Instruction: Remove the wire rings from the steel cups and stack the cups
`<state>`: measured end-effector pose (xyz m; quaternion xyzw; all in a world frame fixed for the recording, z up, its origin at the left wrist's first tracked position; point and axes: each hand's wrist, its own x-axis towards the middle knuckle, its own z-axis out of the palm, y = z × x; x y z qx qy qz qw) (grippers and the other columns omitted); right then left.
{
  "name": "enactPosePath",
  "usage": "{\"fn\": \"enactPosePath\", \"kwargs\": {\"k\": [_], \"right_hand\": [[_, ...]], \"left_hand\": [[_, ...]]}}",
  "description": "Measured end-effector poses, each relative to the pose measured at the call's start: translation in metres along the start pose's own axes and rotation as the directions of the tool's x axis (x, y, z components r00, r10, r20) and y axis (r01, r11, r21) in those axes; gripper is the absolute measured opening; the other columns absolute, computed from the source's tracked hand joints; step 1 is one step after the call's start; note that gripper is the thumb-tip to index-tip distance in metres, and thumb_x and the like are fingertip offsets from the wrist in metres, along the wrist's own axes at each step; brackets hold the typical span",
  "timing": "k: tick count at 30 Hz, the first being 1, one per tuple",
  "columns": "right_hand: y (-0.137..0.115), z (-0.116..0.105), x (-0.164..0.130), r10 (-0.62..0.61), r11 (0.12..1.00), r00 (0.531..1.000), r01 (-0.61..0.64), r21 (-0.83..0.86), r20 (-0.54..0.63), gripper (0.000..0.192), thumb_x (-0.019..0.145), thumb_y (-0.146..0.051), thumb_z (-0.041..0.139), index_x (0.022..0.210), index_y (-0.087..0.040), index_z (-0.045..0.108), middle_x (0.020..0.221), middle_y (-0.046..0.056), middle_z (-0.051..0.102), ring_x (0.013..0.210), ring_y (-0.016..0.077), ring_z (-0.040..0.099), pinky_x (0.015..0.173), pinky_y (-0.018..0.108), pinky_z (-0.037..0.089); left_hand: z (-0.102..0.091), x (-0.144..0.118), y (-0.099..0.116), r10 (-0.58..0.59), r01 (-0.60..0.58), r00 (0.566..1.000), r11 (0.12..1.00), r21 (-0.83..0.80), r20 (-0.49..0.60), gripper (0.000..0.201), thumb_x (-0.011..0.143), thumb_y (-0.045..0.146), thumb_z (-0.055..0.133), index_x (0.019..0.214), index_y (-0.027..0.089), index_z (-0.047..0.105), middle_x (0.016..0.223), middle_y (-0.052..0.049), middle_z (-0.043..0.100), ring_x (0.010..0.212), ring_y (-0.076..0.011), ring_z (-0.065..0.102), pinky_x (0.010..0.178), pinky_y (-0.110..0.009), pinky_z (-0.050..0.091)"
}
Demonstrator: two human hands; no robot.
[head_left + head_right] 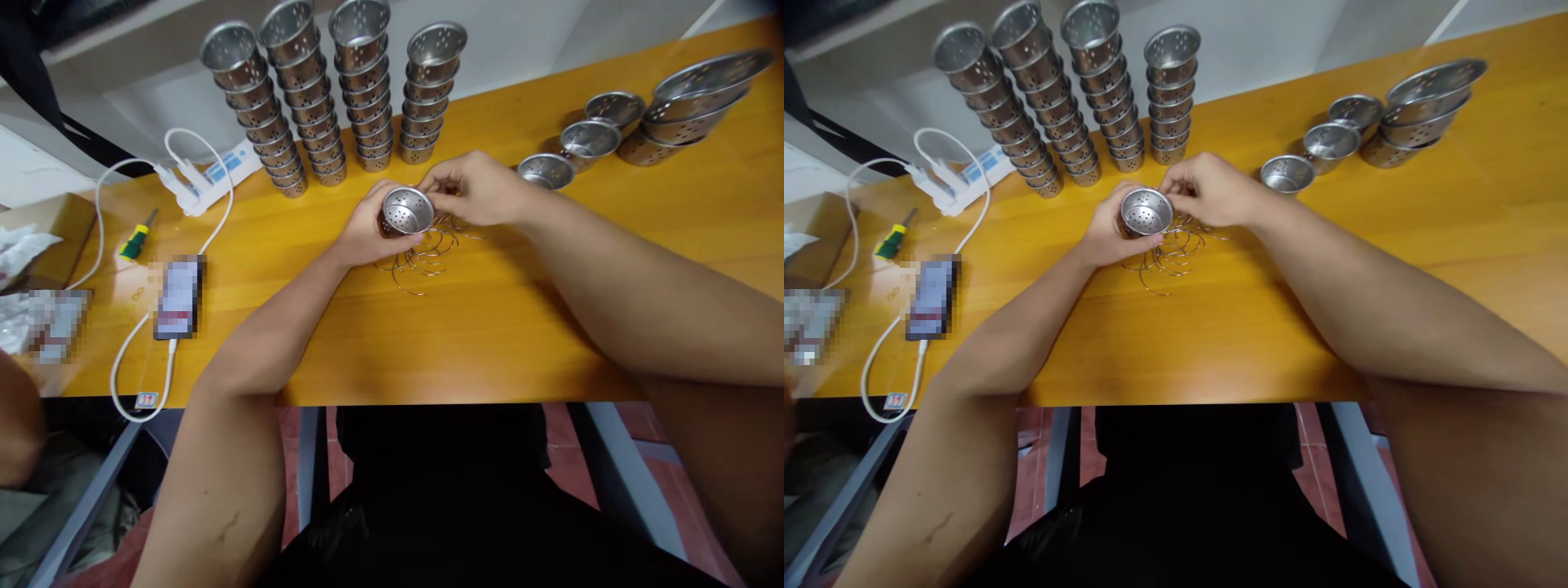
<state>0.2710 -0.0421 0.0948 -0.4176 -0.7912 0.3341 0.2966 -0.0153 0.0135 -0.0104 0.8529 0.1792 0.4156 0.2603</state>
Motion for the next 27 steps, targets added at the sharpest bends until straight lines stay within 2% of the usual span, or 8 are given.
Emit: {"fn": "enactPosePath", "kwargs": {"k": [5,9,12,17,21,23,25,27], "right_hand": [[-0.004,-0.001,0.000,-0.003,1.000,1.000,0.003,0.009,-0.019,0.033,0.124,-0.062,0.091,0.117,-0.032,0.081,0.090,0.003,0.079,0.083,0.0244,0.058,0.088,0.047,0.051],[-0.002,-0.010,0.003,0.047,0.999,0.989,-0.048,-0.008,-0.144,0.033,0.125,-0.059,0.090,0.127,-0.029,0.075,0.085,0.001,0.074,0.075,0.0227,0.057,0.084,0.045,0.046],[-0.004,-0.011,0.004,0.039,0.999,0.982,-0.037,0.017,-0.186,0.042,0.123,-0.066,0.092,0.125,-0.031,0.071,0.083,0.000,0.073,0.075,0.0229,0.058,0.081,0.044,0.044],[-0.023,0.000,-0.004,-0.033,0.999,0.990,0.038,0.036,-0.140,0.036,0.126,-0.063,0.089,0.125,-0.030,0.075,0.080,-0.001,0.066,0.075,0.0222,0.052,0.081,0.043,0.039],[-0.034,0.011,-0.008,0.012,0.999,0.998,-0.009,0.046,-0.068,0.036,0.126,-0.066,0.089,0.130,-0.033,0.075,0.077,-0.003,0.061,0.077,0.0234,0.046,0.080,0.043,0.039],[-0.035,0.016,-0.008,0.012,0.999,0.998,-0.010,0.035,-0.064,0.043,0.124,-0.076,0.086,0.127,-0.035,0.074,0.076,-0.002,0.056,0.078,0.0247,0.043,0.078,0.043,0.038],[-0.034,0.018,-0.007,-0.006,1.000,0.995,0.008,0.016,-0.096,0.051,0.120,-0.086,0.082,0.124,-0.036,0.074,0.074,-0.002,0.052,0.076,0.0261,0.042,0.076,0.044,0.038],[-0.034,0.018,-0.006,-0.012,1.000,0.990,0.015,0.019,-0.138,0.055,0.116,-0.091,0.082,0.124,-0.038,0.075,0.074,-0.001,0.049,0.075,0.0273,0.042,0.076,0.046,0.039]], "left_hand": [[0.007,-0.001,-0.002,-0.079,0.080,0.994,0.997,0.011,-0.079,0.097,0.101,0.091,0.099,0.165,0.026,0.066,0.149,-0.013,0.078,0.144,-0.0371,0.083,0.139,-0.067,0.067],[0.008,-0.001,0.000,-0.108,0.113,0.986,0.993,0.029,-0.129,0.097,0.111,0.079,0.095,0.182,0.029,0.052,0.152,-0.013,0.076,0.143,-0.0357,0.084,0.137,-0.066,0.069],[0.006,0.002,0.001,-0.124,0.130,0.984,0.991,0.034,-0.131,0.099,0.111,0.074,0.097,0.185,0.029,0.050,0.157,-0.015,0.076,0.148,-0.0370,0.083,0.141,-0.067,0.067],[0.003,0.003,-0.014,-0.131,0.138,0.983,0.989,0.052,-0.130,0.105,0.105,0.084,0.101,0.180,0.029,0.053,0.162,-0.014,0.077,0.155,-0.0372,0.081,0.145,-0.064,0.062],[0.005,0.000,-0.027,-0.100,0.108,0.988,0.992,0.067,-0.117,0.107,0.108,0.076,0.101,0.186,0.030,0.044,0.168,-0.016,0.074,0.161,-0.0403,0.080,0.146,-0.065,0.062],[0.007,-0.002,-0.028,-0.079,0.088,0.992,0.992,0.093,-0.098,0.105,0.114,0.070,0.096,0.192,0.032,0.036,0.171,-0.016,0.071,0.163,-0.0399,0.079,0.146,-0.065,0.063],[0.010,-0.004,-0.029,-0.036,0.045,0.995,0.994,0.098,-0.090,0.095,0.124,0.068,0.080,0.196,0.034,0.028,0.174,-0.016,0.067,0.165,-0.0376,0.078,0.143,-0.064,0.065],[0.013,-0.005,-0.032,-0.003,0.011,0.994,0.997,0.073,-0.111,0.086,0.128,0.069,0.066,0.196,0.034,0.027,0.176,-0.016,0.063,0.166,-0.0358,0.077,0.141,-0.063,0.067]]}}
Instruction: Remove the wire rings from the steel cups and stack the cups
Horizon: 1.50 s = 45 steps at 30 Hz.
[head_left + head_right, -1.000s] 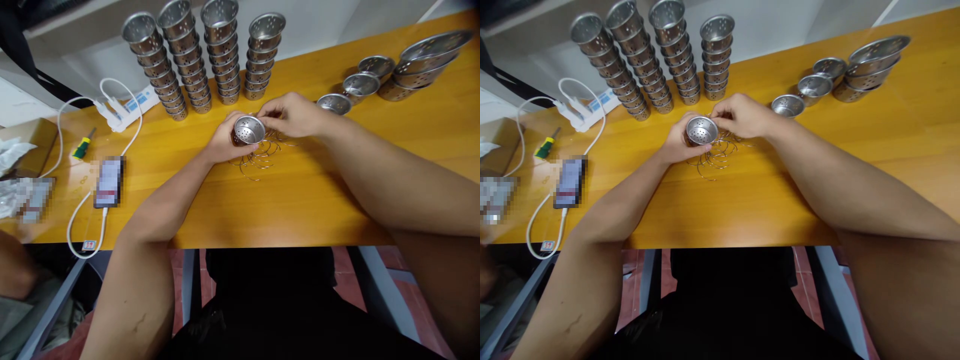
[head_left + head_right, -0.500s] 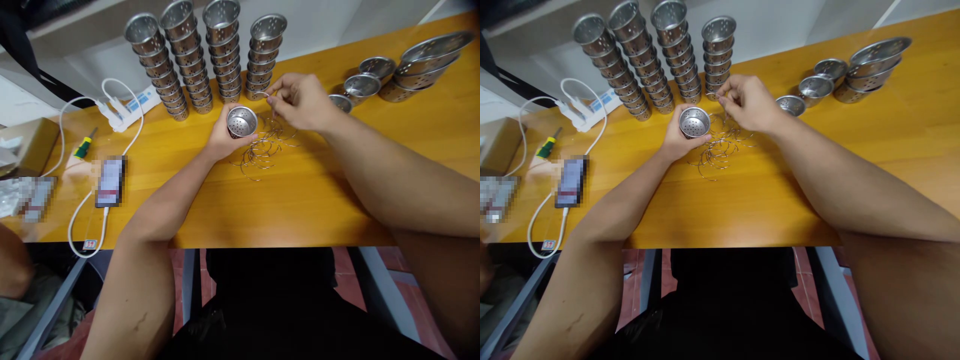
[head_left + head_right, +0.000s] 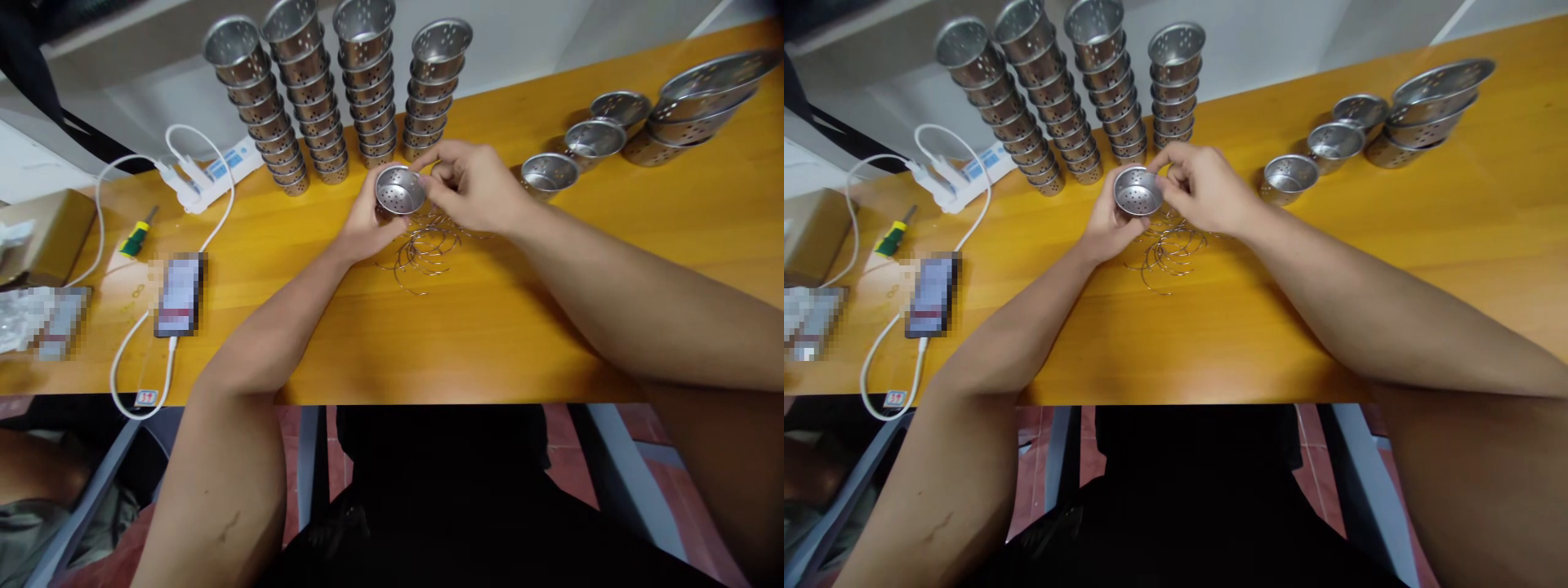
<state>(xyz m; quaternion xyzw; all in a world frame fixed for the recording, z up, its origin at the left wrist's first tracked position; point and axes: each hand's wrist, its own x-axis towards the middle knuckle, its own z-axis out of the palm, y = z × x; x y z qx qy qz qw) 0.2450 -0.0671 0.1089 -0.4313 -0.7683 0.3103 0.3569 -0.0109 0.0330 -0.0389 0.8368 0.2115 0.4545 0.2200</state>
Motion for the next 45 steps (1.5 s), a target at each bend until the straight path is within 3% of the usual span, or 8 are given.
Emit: {"fn": "enactPosePath", "kwargs": {"k": [7,12,16,22,28,34,37,45], "right_hand": [[-0.003,-0.003,-0.002,-0.007,0.999,1.000,0.008,0.039,-0.027,0.050,0.117,-0.086,0.085,0.122,-0.038,0.077,0.074,0.000,0.048,0.078,0.0264,0.042,0.078,0.048,0.041],[0.004,0.001,0.002,-0.004,1.000,0.999,0.004,-0.015,-0.032,0.059,0.109,-0.096,0.086,0.118,-0.039,0.076,0.071,0.000,0.046,0.074,0.0290,0.047,0.070,0.047,0.042],[0.004,0.002,0.000,0.004,1.000,1.000,-0.004,-0.014,-0.004,0.054,0.114,-0.094,0.083,0.120,-0.040,0.077,0.069,0.000,0.046,0.075,0.0281,0.045,0.072,0.046,0.043],[-0.001,0.003,-0.003,-0.014,1.000,1.000,0.014,0.006,-0.007,0.051,0.118,-0.089,0.083,0.121,-0.039,0.075,0.070,-0.001,0.046,0.073,0.0265,0.041,0.071,0.047,0.039],[0.004,0.004,-0.002,-0.047,0.999,0.998,0.047,-0.003,-0.032,0.046,0.119,-0.081,0.084,0.125,-0.036,0.075,0.073,-0.003,0.050,0.068,0.0245,0.041,0.072,0.046,0.043],[0.003,0.005,-0.004,0.026,1.000,0.999,-0.026,-0.018,-0.039,0.044,0.120,-0.082,0.085,0.129,-0.039,0.078,0.071,-0.001,0.050,0.078,0.0279,0.050,0.081,0.049,0.052],[0.006,0.007,-0.003,0.036,0.999,0.998,-0.037,-0.005,-0.049,0.044,0.119,-0.082,0.085,0.130,-0.040,0.079,0.070,0.000,0.049,0.080,0.0282,0.049,0.083,0.050,0.050],[0.020,0.010,0.000,0.000,1.000,0.999,0.000,-0.002,-0.053,0.050,0.116,-0.084,0.093,0.127,-0.039,0.078,0.067,-0.002,0.048,0.075,0.0273,0.051,0.072,0.045,0.045]], "left_hand": [[-0.004,0.002,-0.010,-0.074,0.074,0.997,0.997,0.008,-0.025,0.102,0.098,0.085,0.106,0.174,0.035,0.059,0.165,-0.014,0.068,0.161,-0.0403,0.074,0.145,-0.065,0.062],[-0.004,0.000,-0.005,-0.095,0.096,0.995,0.992,-0.084,0.016,0.114,0.098,0.102,0.095,0.174,0.030,0.052,0.150,-0.008,0.072,0.145,-0.0333,0.081,0.136,-0.062,0.067],[-0.003,0.002,0.005,-0.094,0.096,0.995,0.990,-0.100,0.027,0.112,0.101,0.105,0.089,0.174,0.029,0.050,0.150,-0.009,0.073,0.143,-0.0323,0.083,0.135,-0.062,0.068],[-0.003,0.003,0.021,-0.048,0.050,0.997,0.998,-0.028,0.057,0.091,0.122,0.085,0.074,0.189,0.034,0.039,0.158,-0.010,0.071,0.146,-0.0303,0.084,0.131,-0.059,0.072],[-0.001,-0.004,0.002,0.033,-0.035,0.997,0.999,0.031,0.075,0.085,0.131,0.064,0.057,0.203,0.038,0.018,0.181,-0.014,0.061,0.168,-0.0334,0.076,0.140,-0.061,0.070],[-0.005,0.002,-0.003,-0.069,0.069,0.998,0.998,0.004,-0.008,0.098,0.110,0.077,0.095,0.189,0.038,0.052,0.177,-0.016,0.066,0.169,-0.0404,0.072,0.147,-0.065,0.064],[-0.005,0.003,0.005,-0.100,0.100,0.994,0.995,-0.014,-0.031,0.092,0.106,0.083,0.099,0.176,0.035,0.063,0.167,-0.015,0.070,0.161,-0.0398,0.075,0.145,-0.066,0.065],[-0.001,0.001,-0.001,-0.075,0.081,0.995,0.994,-0.073,0.073,0.113,0.109,0.102,0.083,0.186,0.031,0.042,0.157,-0.010,0.071,0.153,-0.0333,0.079,0.144,-0.061,0.060]]}}
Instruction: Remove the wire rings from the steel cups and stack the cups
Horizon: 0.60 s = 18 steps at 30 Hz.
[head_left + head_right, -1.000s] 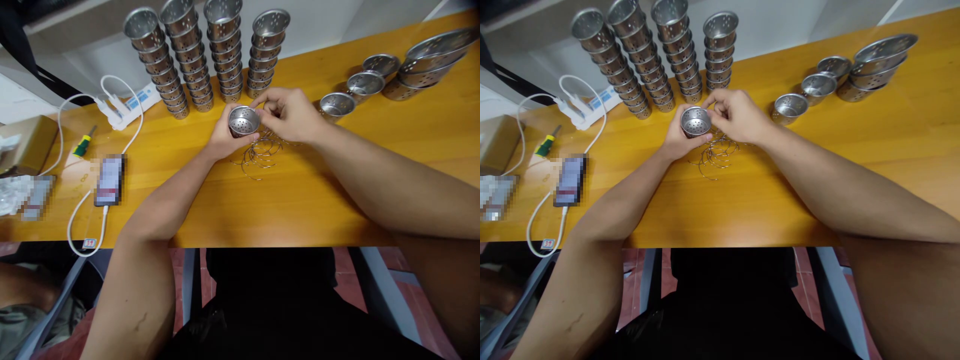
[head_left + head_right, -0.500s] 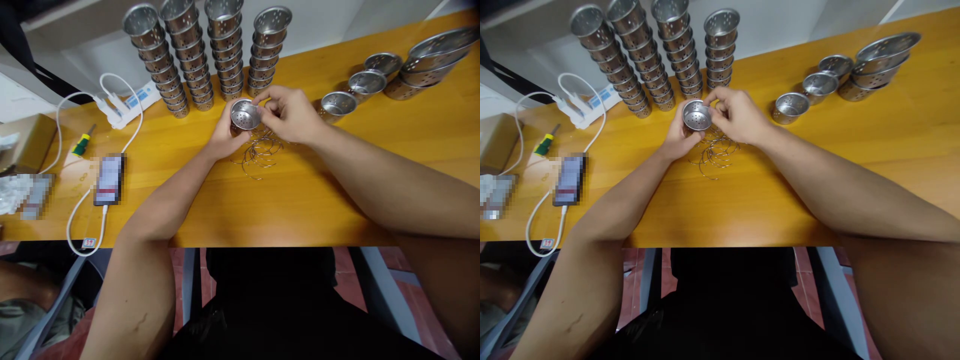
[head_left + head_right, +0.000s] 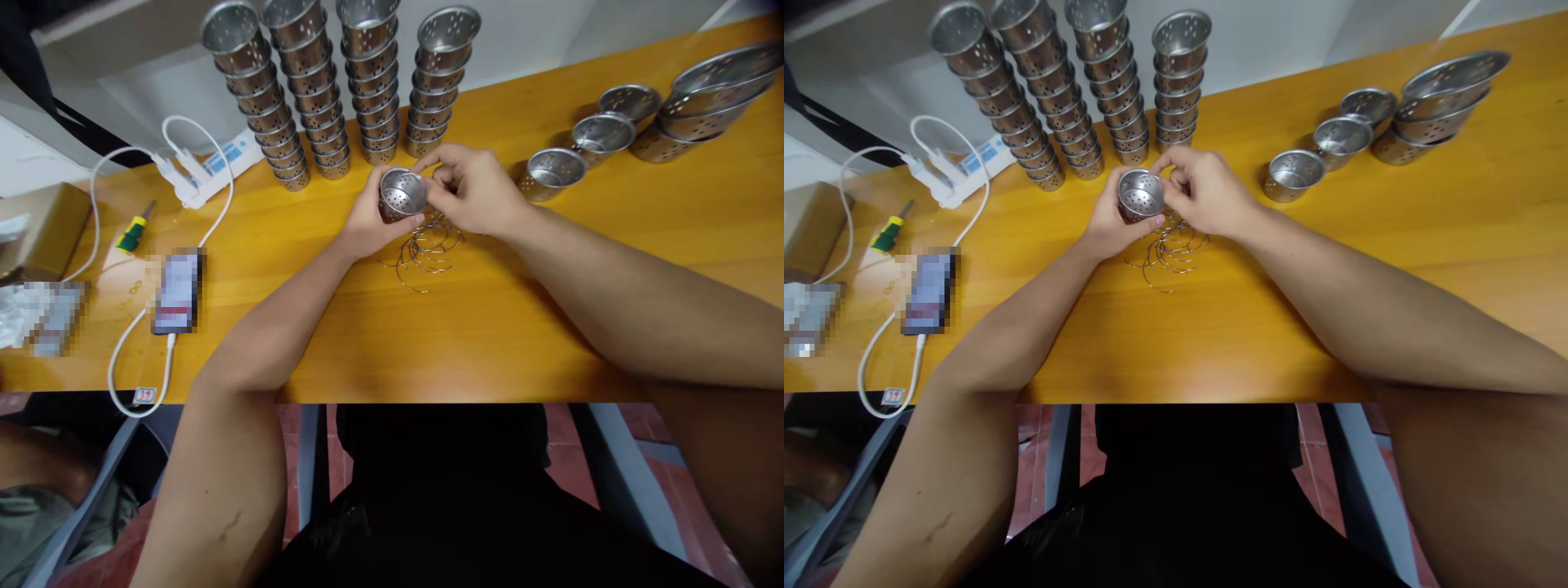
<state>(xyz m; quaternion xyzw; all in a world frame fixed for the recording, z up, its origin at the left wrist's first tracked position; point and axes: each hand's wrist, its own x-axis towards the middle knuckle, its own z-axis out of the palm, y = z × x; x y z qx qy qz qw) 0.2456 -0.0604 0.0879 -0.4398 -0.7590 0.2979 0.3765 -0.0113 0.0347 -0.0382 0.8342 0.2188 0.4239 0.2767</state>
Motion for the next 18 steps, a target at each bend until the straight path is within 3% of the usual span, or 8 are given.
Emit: {"fn": "enactPosePath", "kwargs": {"k": [4,9,18], "right_hand": [[0.002,0.001,0.000,-0.047,0.998,0.999,0.047,0.031,0.003,0.055,0.116,-0.087,0.093,0.124,-0.034,0.077,0.067,-0.003,0.048,0.073,0.0235,0.046,0.073,0.043,0.043],[0.000,0.001,0.000,-0.010,0.998,1.000,0.012,0.064,-0.028,0.058,0.108,-0.088,0.101,0.121,-0.037,0.075,0.066,-0.002,0.048,0.072,0.0269,0.049,0.068,0.044,0.042],[0.003,-0.001,0.001,-0.061,0.998,0.997,0.060,-0.017,-0.056,0.043,0.117,-0.075,0.095,0.116,-0.034,0.080,0.072,0.001,0.058,0.071,0.0250,0.051,0.073,0.045,0.043]], "left_hand": [[0.000,0.000,-0.004,-0.009,0.009,1.000,1.000,0.014,-0.011,0.116,0.106,0.104,0.085,0.184,0.028,0.043,0.160,-0.010,0.071,0.155,-0.0338,0.078,0.148,-0.062,0.056],[-0.001,0.001,-0.010,-0.004,0.005,1.000,1.000,0.022,-0.024,0.115,0.104,0.100,0.091,0.182,0.027,0.048,0.165,-0.015,0.072,0.161,-0.0380,0.076,0.149,-0.063,0.057],[-0.001,0.003,-0.003,0.058,-0.058,0.998,0.998,0.004,-0.035,0.107,0.113,0.096,0.083,0.185,0.030,0.042,0.164,-0.012,0.070,0.156,-0.0342,0.078,0.145,-0.061,0.060]]}}
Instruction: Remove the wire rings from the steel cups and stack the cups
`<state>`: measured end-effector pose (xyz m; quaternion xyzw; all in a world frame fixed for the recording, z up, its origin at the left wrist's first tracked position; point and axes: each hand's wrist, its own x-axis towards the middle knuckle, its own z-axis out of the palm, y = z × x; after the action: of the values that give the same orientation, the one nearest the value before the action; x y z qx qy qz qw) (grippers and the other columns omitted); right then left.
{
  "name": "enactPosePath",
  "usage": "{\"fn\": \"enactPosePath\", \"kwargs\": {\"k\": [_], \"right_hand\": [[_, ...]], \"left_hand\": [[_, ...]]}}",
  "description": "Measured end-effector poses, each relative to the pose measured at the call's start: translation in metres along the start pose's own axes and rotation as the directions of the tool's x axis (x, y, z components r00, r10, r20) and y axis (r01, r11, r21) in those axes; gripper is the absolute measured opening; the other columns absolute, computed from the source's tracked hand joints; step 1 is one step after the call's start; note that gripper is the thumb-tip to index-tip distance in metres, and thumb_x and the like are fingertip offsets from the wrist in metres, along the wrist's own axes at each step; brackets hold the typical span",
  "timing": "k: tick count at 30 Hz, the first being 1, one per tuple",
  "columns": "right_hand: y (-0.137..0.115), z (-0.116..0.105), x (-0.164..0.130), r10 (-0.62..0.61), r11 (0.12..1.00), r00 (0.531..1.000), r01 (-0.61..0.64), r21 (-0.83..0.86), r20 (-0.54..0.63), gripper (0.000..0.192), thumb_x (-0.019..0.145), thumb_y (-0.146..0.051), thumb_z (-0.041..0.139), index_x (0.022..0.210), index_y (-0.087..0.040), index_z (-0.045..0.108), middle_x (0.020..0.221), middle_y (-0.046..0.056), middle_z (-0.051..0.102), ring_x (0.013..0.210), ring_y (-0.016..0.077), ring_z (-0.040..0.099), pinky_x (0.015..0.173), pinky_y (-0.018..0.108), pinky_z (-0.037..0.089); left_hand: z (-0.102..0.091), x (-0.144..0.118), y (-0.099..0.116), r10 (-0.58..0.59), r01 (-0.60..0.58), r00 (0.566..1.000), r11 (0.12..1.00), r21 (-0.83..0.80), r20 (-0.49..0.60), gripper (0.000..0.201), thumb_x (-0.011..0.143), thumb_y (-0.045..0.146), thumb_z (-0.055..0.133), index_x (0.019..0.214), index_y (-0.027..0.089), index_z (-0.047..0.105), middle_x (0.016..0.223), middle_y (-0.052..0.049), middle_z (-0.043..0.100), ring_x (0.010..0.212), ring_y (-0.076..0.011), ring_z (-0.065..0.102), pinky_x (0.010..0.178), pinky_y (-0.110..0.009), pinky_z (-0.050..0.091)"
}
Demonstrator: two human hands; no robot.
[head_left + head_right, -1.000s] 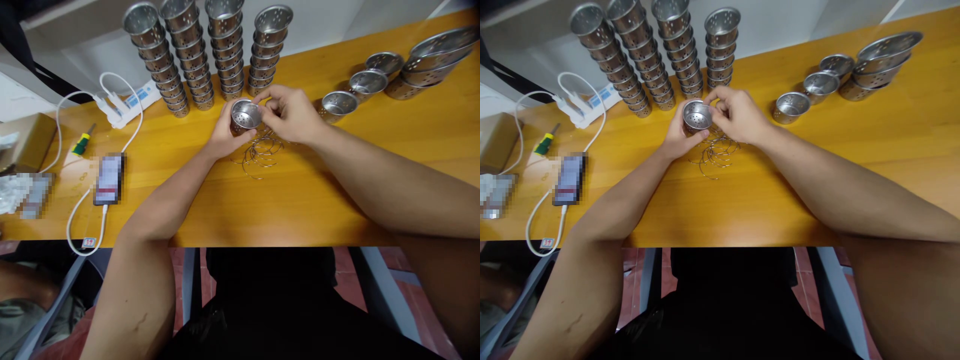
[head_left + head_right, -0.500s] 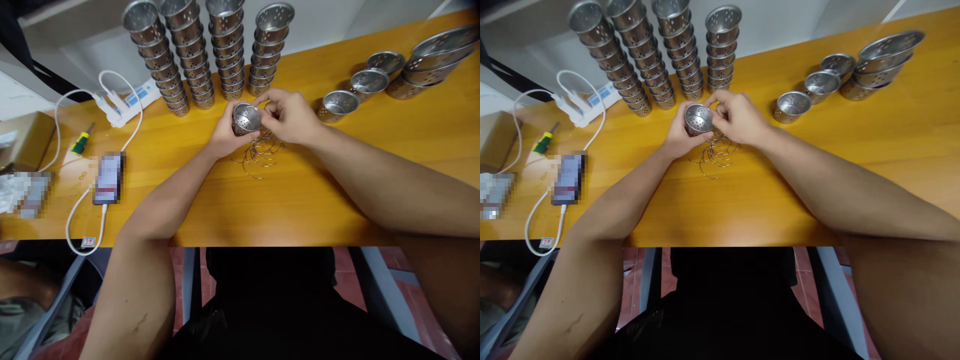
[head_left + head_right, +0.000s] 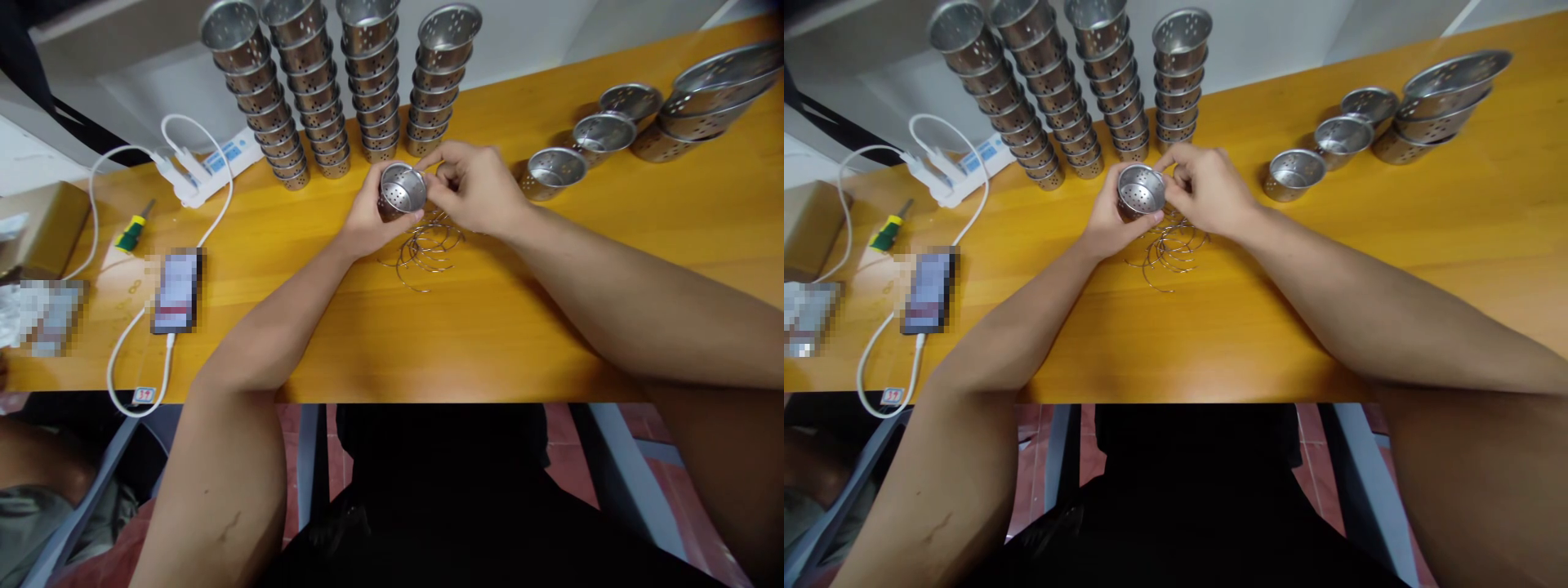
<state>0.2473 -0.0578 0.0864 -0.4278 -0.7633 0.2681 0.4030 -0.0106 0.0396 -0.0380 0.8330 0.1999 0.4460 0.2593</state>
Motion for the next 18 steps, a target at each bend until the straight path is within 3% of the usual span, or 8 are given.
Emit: {"fn": "enactPosePath", "kwargs": {"k": [8,14,18], "right_hand": [[-0.003,0.001,-0.001,0.042,0.998,0.999,-0.041,0.054,-0.029,0.042,0.106,-0.074,0.104,0.113,-0.039,0.080,0.071,0.002,0.059,0.073,0.0302,0.056,0.066,0.045,0.040],[0.000,0.003,0.000,-0.036,0.999,0.998,0.036,0.003,-0.058,0.026,0.117,-0.057,0.092,0.120,-0.033,0.083,0.074,-0.001,0.065,0.069,0.0216,0.051,0.075,0.046,0.045],[0.002,0.003,0.001,-0.049,0.999,0.997,0.049,-0.004,-0.057,0.017,0.114,-0.045,0.092,0.118,-0.030,0.086,0.077,0.000,0.068,0.069,0.0210,0.052,0.076,0.045,0.044]], "left_hand": [[0.002,-0.005,-0.009,-0.003,0.003,1.000,1.000,-0.013,-0.013,0.105,0.114,0.089,0.087,0.189,0.030,0.041,0.167,-0.015,0.068,0.156,-0.0351,0.077,0.142,-0.062,0.064],[0.002,-0.006,-0.004,-0.026,0.025,1.000,0.999,-0.030,-0.004,0.103,0.116,0.092,0.081,0.187,0.032,0.038,0.162,-0.013,0.068,0.152,-0.0323,0.079,0.141,-0.060,0.063],[0.001,-0.005,0.004,-0.047,0.048,0.999,0.997,-0.053,0.020,0.101,0.116,0.095,0.079,0.184,0.031,0.040,0.156,-0.009,0.069,0.147,-0.0297,0.080,0.141,-0.059,0.062]]}}
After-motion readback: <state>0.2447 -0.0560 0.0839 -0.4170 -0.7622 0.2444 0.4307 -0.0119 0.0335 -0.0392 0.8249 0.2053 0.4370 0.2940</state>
